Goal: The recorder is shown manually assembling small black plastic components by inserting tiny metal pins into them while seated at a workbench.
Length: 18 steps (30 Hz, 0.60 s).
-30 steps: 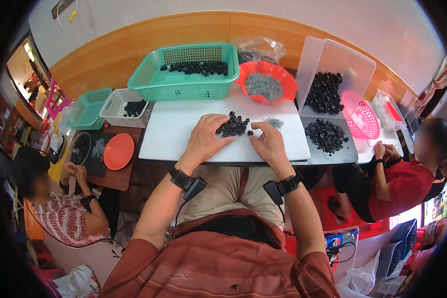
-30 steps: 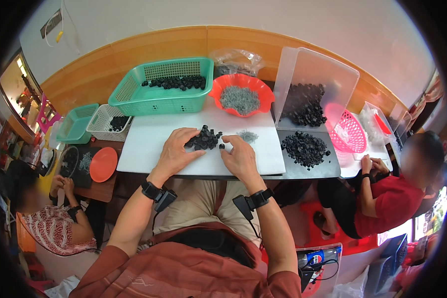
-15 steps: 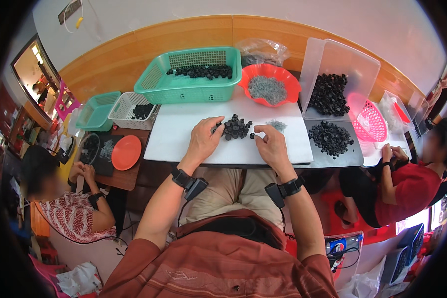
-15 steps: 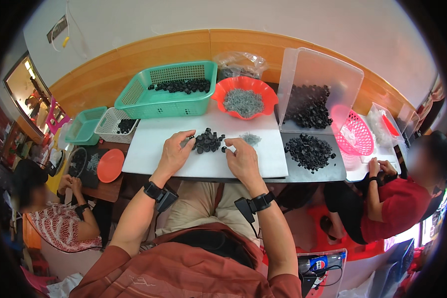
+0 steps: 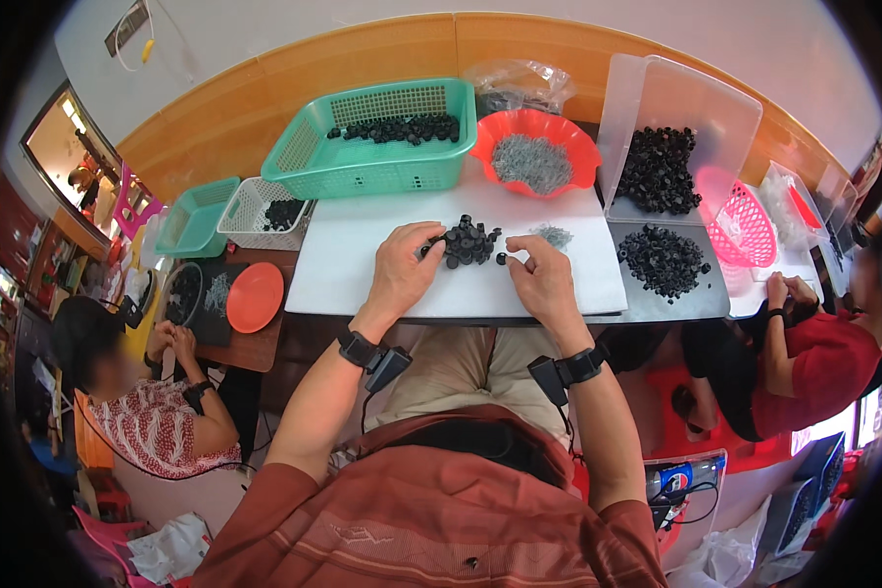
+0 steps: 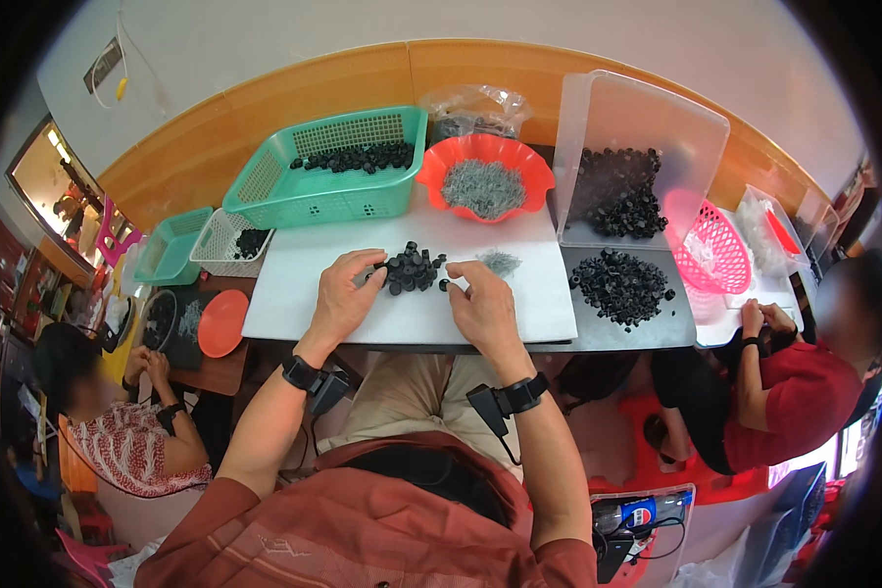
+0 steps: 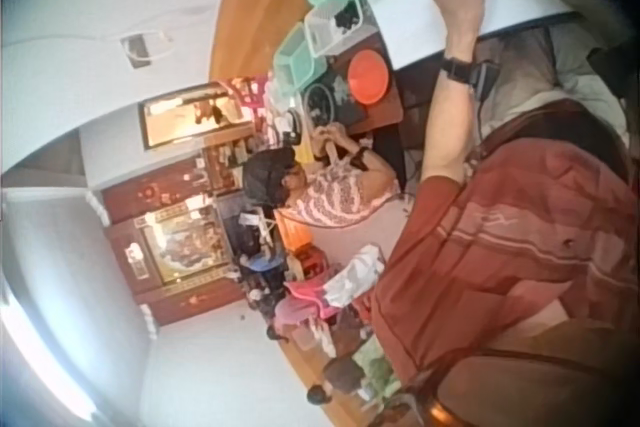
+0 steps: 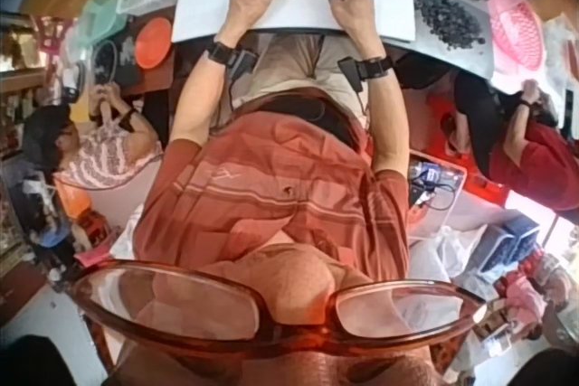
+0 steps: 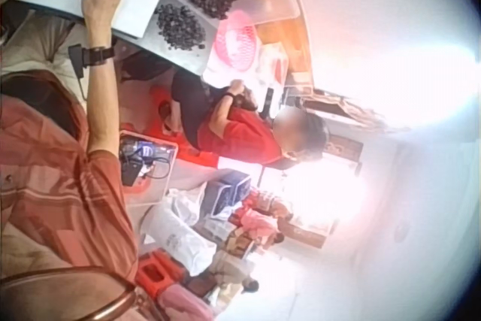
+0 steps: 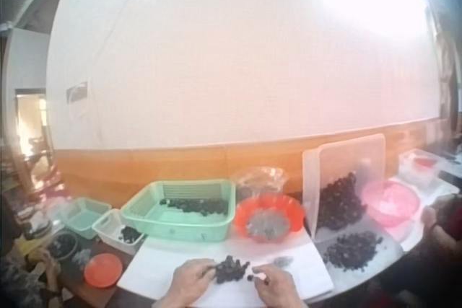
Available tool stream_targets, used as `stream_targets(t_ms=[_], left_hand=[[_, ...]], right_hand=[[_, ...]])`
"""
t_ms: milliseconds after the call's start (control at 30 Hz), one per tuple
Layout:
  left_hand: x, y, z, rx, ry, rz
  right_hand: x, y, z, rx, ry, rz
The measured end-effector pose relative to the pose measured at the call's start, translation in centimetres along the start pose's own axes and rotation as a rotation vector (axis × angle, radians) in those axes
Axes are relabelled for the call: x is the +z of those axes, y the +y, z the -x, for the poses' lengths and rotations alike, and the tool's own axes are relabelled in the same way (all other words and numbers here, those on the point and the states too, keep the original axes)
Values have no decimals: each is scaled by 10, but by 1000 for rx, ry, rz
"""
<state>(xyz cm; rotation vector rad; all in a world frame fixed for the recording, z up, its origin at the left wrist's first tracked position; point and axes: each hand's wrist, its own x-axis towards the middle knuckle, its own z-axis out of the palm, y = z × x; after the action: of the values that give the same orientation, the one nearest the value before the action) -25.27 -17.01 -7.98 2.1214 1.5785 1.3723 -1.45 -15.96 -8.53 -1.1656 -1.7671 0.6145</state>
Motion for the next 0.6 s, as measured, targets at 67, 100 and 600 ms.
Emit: stream_targets(t_ms=[67, 100, 600], left_hand=[[1, 3, 1, 15, -2, -20], [1, 4, 2, 33, -1, -40], [0, 6, 3, 94, 99, -22]], right_hand=[[0, 0, 0, -10, 2, -5], [-1, -3, 0, 1, -2, -12], [4, -4, 1, -19, -82, 170]])
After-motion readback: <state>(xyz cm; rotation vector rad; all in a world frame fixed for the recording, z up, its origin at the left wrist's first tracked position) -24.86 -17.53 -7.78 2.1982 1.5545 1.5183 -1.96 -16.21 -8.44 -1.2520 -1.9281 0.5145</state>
